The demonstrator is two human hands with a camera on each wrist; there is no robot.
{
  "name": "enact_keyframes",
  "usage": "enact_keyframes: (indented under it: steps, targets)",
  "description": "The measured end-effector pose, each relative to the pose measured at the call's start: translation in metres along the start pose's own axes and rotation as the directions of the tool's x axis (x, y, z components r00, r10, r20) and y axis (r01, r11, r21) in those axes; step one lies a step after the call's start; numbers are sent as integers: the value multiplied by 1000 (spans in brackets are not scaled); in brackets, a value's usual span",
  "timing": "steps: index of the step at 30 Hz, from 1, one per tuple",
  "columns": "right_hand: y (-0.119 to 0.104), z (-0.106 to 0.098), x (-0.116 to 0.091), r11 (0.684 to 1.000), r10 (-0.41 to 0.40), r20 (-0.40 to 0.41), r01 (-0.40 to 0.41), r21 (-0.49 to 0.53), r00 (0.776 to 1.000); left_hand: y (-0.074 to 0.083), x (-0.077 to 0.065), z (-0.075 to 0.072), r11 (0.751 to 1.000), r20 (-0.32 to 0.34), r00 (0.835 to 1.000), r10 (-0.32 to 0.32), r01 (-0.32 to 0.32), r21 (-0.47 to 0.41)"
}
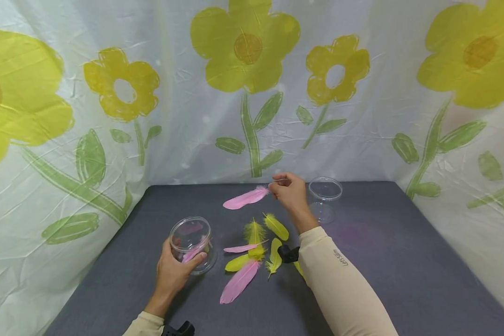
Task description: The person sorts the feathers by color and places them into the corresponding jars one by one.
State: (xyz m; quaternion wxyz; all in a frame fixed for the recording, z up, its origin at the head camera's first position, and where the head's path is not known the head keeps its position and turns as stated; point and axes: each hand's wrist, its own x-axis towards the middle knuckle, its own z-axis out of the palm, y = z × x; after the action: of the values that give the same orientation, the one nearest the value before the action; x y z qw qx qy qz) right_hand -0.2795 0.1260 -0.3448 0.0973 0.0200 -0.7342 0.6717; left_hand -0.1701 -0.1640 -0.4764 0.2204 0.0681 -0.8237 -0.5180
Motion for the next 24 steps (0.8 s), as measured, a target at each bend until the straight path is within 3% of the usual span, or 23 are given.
enact_keyframes:
  steps: [11,24]
  targets:
    - [-21,33,-14,995,-96,112,97,-4,989,0,0,0,1000,6,1000,-10,10,2]
    - [-23,74,-33,982,-165,181,179,-63,970,0,0,-1,1000,14,1000,-13,13,10]
